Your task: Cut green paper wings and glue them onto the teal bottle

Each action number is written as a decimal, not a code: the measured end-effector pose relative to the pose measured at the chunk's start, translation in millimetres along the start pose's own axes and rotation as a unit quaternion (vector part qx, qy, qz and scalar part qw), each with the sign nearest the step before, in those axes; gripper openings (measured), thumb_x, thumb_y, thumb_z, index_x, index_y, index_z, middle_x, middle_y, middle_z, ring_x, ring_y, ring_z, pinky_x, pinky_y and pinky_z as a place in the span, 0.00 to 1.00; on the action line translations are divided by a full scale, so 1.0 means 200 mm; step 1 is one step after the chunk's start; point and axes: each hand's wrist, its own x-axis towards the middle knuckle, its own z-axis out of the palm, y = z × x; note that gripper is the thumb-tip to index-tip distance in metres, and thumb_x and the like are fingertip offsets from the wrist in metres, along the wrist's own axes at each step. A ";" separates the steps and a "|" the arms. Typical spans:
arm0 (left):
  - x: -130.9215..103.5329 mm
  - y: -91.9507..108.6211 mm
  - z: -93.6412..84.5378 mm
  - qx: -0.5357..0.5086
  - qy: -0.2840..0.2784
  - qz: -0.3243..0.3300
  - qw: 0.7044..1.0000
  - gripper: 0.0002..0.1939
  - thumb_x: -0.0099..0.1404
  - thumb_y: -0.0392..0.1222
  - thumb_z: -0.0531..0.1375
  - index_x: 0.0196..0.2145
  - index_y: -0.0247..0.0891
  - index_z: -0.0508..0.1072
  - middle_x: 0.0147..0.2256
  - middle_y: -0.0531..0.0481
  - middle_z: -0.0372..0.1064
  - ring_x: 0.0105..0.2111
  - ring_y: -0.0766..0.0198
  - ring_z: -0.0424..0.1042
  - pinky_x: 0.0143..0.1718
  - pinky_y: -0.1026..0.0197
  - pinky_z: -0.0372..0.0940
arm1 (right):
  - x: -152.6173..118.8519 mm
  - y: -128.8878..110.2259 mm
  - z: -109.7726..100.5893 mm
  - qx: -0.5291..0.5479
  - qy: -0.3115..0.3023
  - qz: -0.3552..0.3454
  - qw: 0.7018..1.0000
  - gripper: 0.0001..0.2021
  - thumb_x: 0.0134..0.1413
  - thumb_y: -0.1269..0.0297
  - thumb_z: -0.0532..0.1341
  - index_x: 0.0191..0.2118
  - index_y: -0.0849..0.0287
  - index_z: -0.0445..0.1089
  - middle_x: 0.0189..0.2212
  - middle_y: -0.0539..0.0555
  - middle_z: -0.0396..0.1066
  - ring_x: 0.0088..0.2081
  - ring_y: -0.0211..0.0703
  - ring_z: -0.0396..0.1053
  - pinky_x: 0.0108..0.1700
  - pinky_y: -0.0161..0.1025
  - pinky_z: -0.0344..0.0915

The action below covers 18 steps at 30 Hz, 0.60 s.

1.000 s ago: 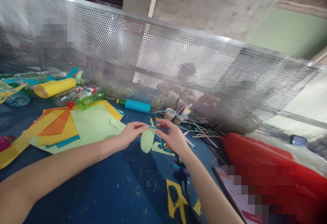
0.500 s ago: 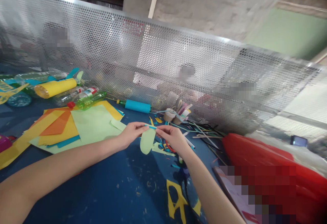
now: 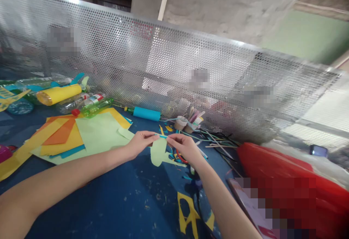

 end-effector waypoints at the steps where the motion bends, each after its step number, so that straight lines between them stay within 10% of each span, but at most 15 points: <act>1: 0.00 0.00 0.00 0.003 -0.001 0.000 1.000 0.14 0.52 0.46 0.65 0.34 0.34 0.77 0.32 0.47 0.75 0.32 0.62 0.71 0.40 0.58 0.64 | 0.00 0.00 0.00 0.005 -0.001 0.000 1.000 0.16 0.45 0.53 0.63 0.35 0.62 0.73 0.30 0.54 0.74 0.31 0.41 0.69 0.36 0.37 0.65; 18: 0.01 0.04 -0.02 0.107 -0.016 0.077 0.991 0.10 0.53 0.42 0.63 0.33 0.36 0.71 0.29 0.53 0.68 0.31 0.68 0.66 0.35 0.65 0.60 | -0.01 -0.01 0.03 0.030 -0.008 -0.027 0.999 0.14 0.43 0.57 0.64 0.36 0.61 0.73 0.26 0.51 0.71 0.27 0.37 0.66 0.32 0.35 0.62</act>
